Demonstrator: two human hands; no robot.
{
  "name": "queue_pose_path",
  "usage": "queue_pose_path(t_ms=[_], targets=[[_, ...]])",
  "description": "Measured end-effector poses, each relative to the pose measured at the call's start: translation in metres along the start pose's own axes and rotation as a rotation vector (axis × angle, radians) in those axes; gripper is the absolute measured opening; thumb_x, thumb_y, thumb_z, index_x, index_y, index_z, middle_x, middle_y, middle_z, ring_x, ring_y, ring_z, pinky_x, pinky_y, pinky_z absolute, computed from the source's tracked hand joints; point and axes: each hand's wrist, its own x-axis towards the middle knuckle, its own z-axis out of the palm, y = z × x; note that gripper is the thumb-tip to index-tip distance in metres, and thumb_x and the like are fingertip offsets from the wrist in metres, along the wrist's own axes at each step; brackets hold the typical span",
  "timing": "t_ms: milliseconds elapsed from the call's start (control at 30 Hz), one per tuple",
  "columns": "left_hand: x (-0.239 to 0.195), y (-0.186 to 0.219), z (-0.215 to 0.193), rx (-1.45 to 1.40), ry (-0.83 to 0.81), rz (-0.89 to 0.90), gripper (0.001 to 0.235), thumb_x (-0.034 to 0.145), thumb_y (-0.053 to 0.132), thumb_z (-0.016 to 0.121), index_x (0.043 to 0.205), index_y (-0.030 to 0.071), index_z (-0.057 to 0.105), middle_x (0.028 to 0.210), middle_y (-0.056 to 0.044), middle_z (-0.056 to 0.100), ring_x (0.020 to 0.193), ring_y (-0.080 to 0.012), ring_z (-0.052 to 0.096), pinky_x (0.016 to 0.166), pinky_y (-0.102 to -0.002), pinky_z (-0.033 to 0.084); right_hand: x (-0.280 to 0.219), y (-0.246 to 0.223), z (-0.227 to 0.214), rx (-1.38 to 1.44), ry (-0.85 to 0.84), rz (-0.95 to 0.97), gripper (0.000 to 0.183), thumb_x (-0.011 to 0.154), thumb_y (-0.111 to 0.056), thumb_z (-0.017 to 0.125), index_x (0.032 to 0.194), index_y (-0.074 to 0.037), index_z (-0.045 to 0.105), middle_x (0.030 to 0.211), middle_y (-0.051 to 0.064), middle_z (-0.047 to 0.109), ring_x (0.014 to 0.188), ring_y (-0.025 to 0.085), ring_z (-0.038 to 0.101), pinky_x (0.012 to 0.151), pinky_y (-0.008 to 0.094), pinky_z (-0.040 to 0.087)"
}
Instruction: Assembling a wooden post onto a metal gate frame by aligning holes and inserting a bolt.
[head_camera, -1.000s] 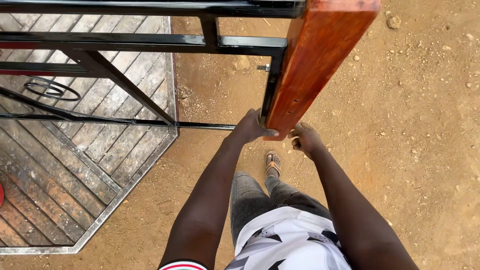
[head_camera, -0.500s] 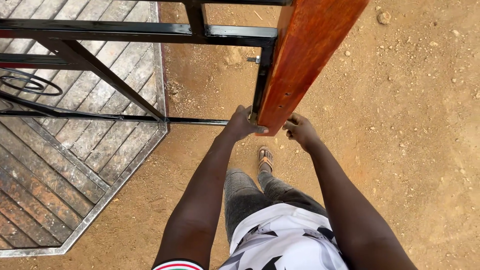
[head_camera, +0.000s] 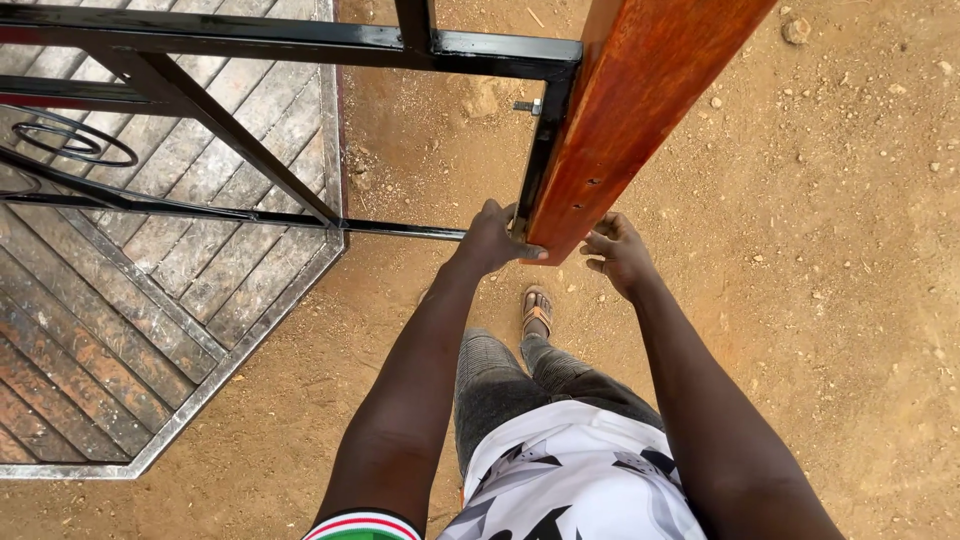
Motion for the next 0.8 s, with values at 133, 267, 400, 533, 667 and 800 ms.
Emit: queue_pose_path(t_ms=[133,267,400,533,667,800], targets=[[0.004,0.0,0.002,0.024,-0.011,-0.006,0.089,0.058,0.055,0.098,0.133,0.021,0.064,0.112,-0.015,0.049,0.124,-0.0435,0.058,0.102,-0.049,0.051,0.012,0.003,0.002,-0.251,-0.058,0.136,0.025,0.108,-0.03,0.056,0.117,-0.007,0.059,0.085,0.007,0.062,0.06,0.012,0.062,0.052,0.023,0.049],[0.004,0.0,0.006,0.044,-0.028,-0.039,0.085,0.062,0.055,0.096,0.133,0.023,0.062,0.114,-0.013,0.051,0.126,-0.04,0.058,0.103,-0.047,0.05,0.011,0.015,-0.015,-0.308,-0.096,-0.026,0.017,0.101,-0.004,0.06,0.118,-0.002,0.061,0.097,0.012,0.063,0.077,0.018,0.069,0.066,0.024,0.057],[0.005,-0.001,0.005,0.021,-0.023,-0.021,0.083,0.063,0.054,0.096,0.13,0.021,0.062,0.111,-0.013,0.05,0.123,-0.0408,0.058,0.1,-0.047,0.051,0.006,0.003,-0.001,-0.171,-0.081,0.082,0.04,0.099,-0.023,0.072,0.13,-0.005,0.054,0.109,0.008,0.066,0.08,0.017,0.073,0.066,0.026,0.062],[0.004,0.001,0.004,0.044,-0.031,-0.02,0.079,0.064,0.054,0.095,0.127,0.021,0.062,0.11,-0.012,0.051,0.121,-0.0401,0.06,0.098,-0.047,0.051,0.026,0.022,-0.004,-0.261,-0.017,0.082,0.024,0.107,-0.027,0.056,0.099,-0.005,0.063,0.069,0.007,0.063,0.052,0.011,0.061,0.044,0.02,0.049],[0.004,0.0,0.006,0.031,-0.022,-0.009,0.082,0.063,0.054,0.096,0.129,0.019,0.061,0.108,-0.014,0.052,0.119,-0.042,0.06,0.096,-0.049,0.052,0.008,0.001,-0.009,-0.232,-0.064,-0.024,0.02,0.094,-0.012,0.074,0.109,-0.008,0.063,0.107,0.005,0.066,0.081,0.01,0.065,0.067,0.019,0.056],[0.002,0.005,0.001,0.03,-0.031,-0.015,0.077,0.063,0.051,0.096,0.124,0.018,0.062,0.108,-0.014,0.052,0.119,-0.0428,0.06,0.096,-0.049,0.052,0.02,0.004,-0.001,-0.174,-0.002,0.125,0.034,0.105,-0.043,0.062,0.117,-0.012,0.055,0.095,0.005,0.068,0.065,0.012,0.067,0.053,0.022,0.054]])
